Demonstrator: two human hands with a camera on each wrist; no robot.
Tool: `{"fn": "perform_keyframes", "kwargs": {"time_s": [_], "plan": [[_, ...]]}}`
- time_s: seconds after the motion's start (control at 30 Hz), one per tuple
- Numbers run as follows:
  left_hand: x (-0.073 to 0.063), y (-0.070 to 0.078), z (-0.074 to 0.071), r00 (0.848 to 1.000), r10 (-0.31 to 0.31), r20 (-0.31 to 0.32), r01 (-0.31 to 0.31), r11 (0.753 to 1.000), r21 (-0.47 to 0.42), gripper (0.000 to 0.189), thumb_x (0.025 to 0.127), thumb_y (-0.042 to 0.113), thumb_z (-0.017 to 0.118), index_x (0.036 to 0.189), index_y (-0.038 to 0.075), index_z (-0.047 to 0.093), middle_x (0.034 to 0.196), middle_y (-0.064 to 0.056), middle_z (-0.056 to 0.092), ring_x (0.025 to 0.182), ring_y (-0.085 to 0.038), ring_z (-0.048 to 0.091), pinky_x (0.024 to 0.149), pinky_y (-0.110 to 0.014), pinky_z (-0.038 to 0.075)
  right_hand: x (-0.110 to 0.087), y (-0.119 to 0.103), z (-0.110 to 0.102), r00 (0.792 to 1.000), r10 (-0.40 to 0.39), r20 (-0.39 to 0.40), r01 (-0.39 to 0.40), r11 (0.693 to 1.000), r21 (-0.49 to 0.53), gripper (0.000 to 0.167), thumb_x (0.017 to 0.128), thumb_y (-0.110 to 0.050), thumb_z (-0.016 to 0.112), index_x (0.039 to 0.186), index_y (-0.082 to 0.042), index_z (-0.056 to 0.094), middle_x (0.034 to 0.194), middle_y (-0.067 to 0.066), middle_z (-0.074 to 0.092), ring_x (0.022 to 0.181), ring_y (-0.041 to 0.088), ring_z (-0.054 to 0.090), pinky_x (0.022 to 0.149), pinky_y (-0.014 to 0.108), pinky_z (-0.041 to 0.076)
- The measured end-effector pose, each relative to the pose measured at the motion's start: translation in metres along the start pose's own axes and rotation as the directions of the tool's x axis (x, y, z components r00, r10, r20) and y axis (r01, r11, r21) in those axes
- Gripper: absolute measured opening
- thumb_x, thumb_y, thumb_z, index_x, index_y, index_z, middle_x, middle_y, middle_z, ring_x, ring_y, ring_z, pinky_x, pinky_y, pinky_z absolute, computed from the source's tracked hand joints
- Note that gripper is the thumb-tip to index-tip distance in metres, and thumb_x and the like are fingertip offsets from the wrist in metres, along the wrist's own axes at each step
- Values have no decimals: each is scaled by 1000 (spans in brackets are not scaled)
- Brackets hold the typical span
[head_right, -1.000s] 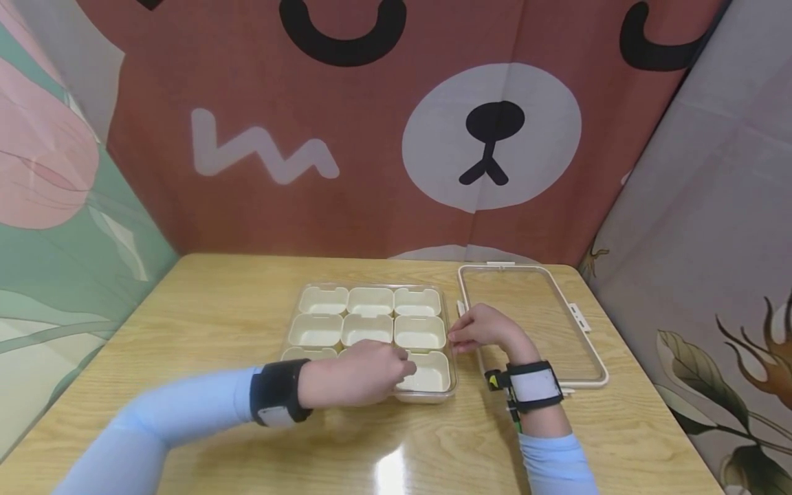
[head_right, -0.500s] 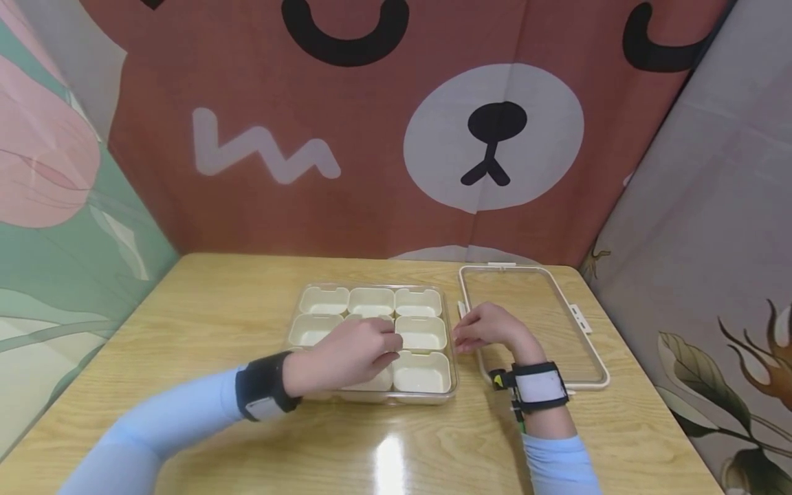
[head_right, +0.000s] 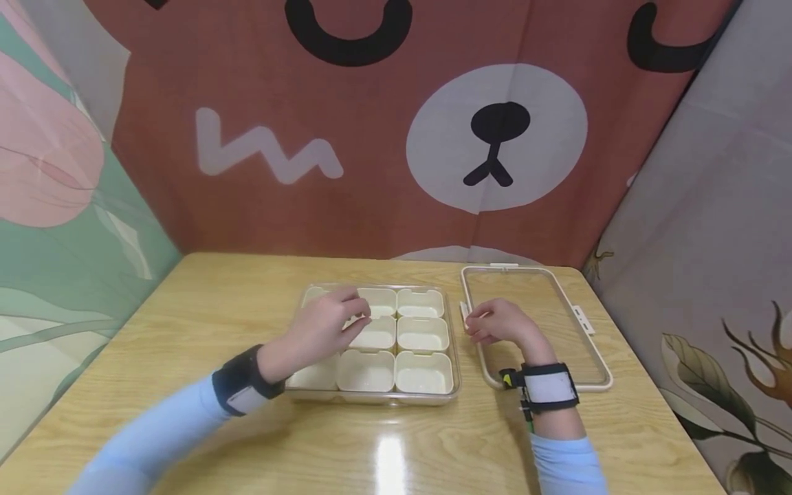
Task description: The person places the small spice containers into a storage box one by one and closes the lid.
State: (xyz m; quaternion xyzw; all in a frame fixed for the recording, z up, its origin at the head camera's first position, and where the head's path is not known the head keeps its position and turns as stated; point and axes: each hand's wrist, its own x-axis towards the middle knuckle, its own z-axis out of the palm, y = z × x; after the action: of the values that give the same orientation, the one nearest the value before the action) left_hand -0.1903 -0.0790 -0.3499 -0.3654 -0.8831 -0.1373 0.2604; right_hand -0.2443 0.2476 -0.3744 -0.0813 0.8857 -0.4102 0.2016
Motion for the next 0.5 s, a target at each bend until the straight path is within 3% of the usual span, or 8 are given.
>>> {"fn": "perform_keyframes", "kwargs": {"time_s": [0.17, 0.5], "plan": [[-4, -13, -1, 996, -77, -35, 76, 997, -16, 3, 83, 15, 69, 84, 14, 66, 76, 2, 56, 66, -8, 54, 55, -19, 43, -5, 1, -4, 998, 11, -57, -12, 1000, -21, 36, 93, -13, 55, 116, 14, 54, 91, 21, 70, 79, 23, 69, 72, 37, 56], [-6, -30, -14, 984, -152, -95, 147, 988, -52, 6, 83, 13, 69, 88, 11, 67, 79, -2, 59, 67, -11, 56, 54, -23, 44, -6, 7, -15, 991, 44, -130, -52, 997, -53, 42, 95, -21, 56, 121, 12, 53, 103, 27, 67, 86, 30, 69, 76, 39, 56]]}}
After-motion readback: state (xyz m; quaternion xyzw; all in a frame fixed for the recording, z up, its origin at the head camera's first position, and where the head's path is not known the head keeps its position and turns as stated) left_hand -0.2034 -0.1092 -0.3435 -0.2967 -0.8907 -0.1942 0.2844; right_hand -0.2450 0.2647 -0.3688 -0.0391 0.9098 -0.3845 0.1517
